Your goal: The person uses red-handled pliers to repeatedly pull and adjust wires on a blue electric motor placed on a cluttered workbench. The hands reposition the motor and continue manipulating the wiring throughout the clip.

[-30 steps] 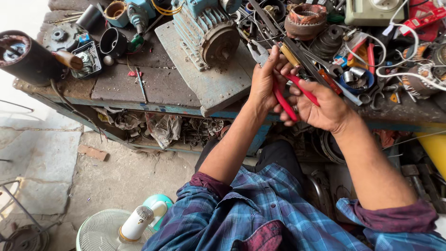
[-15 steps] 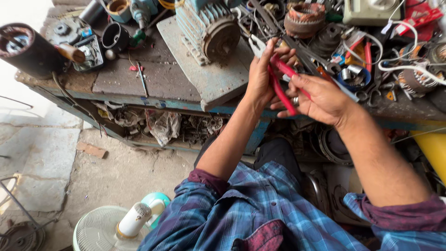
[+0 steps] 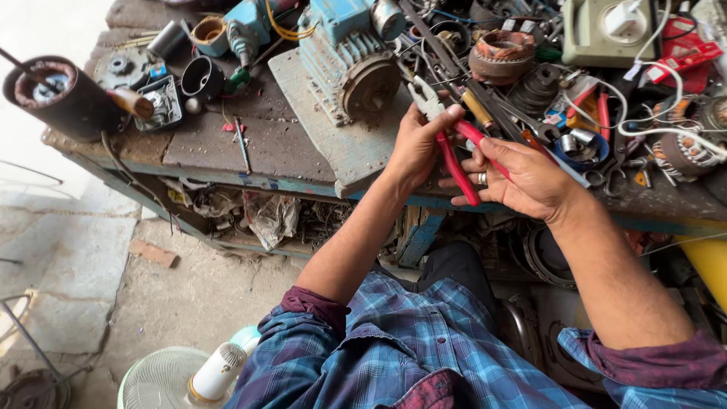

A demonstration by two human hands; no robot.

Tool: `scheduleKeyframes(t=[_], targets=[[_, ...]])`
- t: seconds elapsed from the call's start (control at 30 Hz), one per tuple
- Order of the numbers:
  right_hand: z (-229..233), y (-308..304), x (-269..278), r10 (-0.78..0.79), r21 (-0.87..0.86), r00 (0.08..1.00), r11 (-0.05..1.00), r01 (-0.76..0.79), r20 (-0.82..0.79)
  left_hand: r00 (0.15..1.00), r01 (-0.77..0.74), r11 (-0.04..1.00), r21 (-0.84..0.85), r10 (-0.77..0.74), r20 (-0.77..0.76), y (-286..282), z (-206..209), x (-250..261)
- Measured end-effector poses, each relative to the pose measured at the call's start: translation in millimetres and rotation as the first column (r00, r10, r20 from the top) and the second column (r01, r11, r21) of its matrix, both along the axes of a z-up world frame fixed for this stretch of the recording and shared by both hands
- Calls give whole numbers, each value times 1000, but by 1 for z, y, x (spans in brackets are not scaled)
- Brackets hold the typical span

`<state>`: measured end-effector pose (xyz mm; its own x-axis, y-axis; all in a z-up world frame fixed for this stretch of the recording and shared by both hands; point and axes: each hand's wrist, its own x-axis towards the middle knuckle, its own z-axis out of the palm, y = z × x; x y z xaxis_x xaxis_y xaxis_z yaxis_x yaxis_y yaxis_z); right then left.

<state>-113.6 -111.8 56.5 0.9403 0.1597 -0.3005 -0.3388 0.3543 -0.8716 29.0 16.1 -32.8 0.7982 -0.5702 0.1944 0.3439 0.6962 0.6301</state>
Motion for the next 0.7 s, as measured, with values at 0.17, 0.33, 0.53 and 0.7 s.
scheduleKeyframes(t=[0.17,0.33,0.53,0.7], targets=[[-26,-12,1,24,58,998,998,-27,59,999,-14,999,-43,12,-51,-8,-8,-6],[-33,-17,10,-23,-30,1000,999,24,15,994,-61,998,-25,59,-95,-23,-7,-8],[-8,19,4,40,-944,953,-127,303,300,989,-63,997,34,67,-134,-15,10,-18],[-21,60,-8,169,-822,951,-479,309,259,953,48,994,-97,-74,-294,2,22,-19]])
